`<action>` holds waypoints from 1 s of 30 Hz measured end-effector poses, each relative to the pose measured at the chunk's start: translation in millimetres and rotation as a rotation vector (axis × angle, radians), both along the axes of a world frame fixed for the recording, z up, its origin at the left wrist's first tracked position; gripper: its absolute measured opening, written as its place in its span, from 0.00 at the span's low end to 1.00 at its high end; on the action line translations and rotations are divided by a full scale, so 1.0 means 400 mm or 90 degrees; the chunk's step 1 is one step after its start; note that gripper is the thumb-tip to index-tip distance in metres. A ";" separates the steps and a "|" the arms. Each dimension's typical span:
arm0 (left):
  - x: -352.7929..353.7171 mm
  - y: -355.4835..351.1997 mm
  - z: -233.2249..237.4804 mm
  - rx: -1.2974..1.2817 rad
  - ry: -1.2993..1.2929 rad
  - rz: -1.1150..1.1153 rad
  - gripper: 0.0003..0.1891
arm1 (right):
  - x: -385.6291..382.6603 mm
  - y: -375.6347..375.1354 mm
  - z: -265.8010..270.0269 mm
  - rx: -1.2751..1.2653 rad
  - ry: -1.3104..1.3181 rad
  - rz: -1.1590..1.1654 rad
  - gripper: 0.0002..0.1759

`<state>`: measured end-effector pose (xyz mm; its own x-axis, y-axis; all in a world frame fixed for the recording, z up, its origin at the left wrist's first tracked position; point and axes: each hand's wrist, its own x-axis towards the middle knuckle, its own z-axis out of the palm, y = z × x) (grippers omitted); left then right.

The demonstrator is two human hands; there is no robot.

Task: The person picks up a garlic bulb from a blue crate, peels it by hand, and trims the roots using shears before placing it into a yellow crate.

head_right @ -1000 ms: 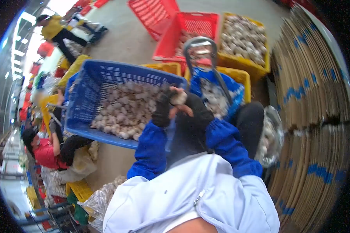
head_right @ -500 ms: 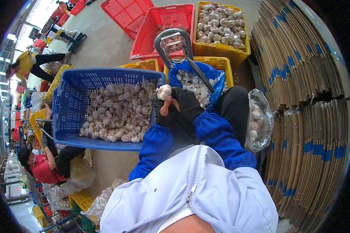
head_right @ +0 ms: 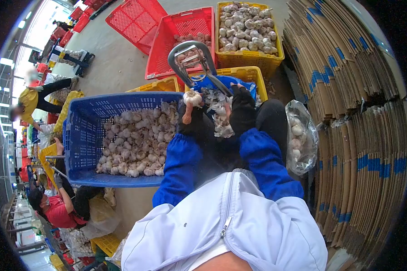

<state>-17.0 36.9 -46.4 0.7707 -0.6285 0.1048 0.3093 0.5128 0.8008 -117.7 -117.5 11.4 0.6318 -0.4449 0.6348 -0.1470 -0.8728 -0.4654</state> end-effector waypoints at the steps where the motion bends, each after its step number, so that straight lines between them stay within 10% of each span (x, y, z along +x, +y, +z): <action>1: 0.024 0.003 -0.037 0.092 -0.076 -0.010 0.23 | 0.005 -0.018 -0.039 0.033 0.037 -0.027 0.20; 4: 0.031 -0.030 -0.008 0.023 0.010 -0.053 0.26 | 0.007 -0.064 -0.078 0.274 0.227 0.119 0.23; 17: 0.034 -0.116 0.094 -0.208 0.265 -0.126 0.31 | -0.077 -0.036 0.116 0.362 0.283 0.185 0.22; 30: 0.038 -0.118 0.160 -0.107 0.500 0.020 0.29 | -0.095 -0.038 0.098 0.160 0.284 0.128 0.22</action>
<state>-1.7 -10.2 17.6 0.6763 -0.6289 -0.3835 0.7330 0.6258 0.2667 -155.6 -132.8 50.6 0.9031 -0.3918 0.1756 -0.2201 -0.7736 -0.5942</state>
